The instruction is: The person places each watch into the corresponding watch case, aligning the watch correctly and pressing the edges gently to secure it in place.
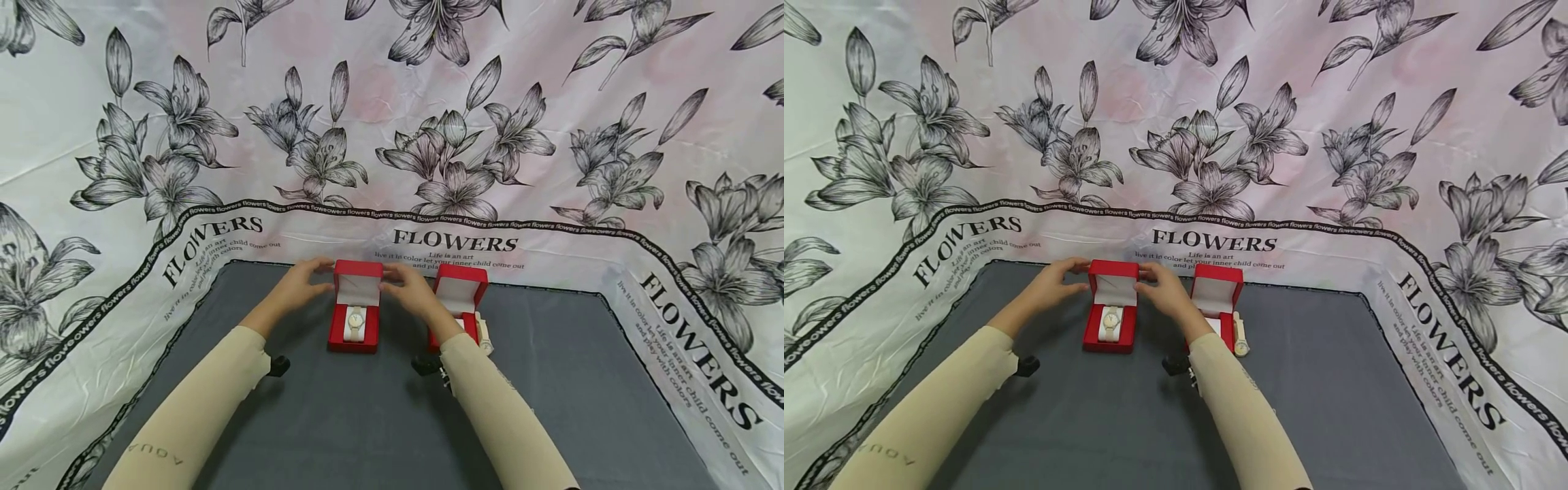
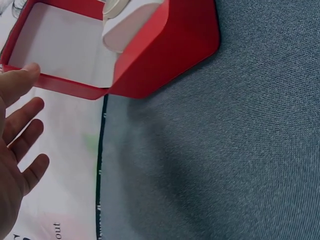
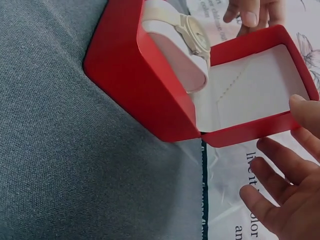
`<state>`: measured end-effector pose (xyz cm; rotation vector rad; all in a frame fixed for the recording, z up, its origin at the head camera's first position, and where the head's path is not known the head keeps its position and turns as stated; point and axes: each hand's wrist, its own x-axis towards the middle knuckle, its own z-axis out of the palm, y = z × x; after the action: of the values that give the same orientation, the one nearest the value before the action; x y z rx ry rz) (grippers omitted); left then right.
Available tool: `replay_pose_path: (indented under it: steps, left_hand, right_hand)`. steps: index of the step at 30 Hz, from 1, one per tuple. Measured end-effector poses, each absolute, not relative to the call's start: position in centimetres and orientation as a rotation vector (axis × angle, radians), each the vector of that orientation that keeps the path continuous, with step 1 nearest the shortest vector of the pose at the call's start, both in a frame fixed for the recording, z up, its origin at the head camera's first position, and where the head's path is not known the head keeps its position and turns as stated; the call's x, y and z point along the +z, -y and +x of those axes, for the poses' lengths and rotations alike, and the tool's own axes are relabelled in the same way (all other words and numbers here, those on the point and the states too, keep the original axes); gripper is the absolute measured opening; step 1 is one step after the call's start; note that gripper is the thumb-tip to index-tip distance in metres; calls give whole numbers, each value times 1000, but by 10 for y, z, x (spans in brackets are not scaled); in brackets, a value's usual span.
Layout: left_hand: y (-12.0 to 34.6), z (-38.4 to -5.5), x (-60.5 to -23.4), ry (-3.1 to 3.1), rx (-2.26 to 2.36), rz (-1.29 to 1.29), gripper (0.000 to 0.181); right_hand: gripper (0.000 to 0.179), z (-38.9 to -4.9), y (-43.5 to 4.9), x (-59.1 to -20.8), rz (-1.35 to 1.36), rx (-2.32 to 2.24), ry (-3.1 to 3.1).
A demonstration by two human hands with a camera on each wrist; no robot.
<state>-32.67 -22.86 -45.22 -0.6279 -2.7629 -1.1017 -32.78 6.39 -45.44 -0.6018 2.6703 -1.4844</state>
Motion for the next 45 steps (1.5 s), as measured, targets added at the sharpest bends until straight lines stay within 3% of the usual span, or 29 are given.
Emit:
replay_pose_path:
  steps: [18, 45]
  left_hand:
    - [221, -328, -458, 2710, -1095, -602, 48]
    - [220, -314, -469, 2649, -1053, -573, 50]
  right_hand:
    - [44, -325, -64, -458, -572, -1534, -2646]
    - [40, -318, -67, -472, -610, -1596, -2649]
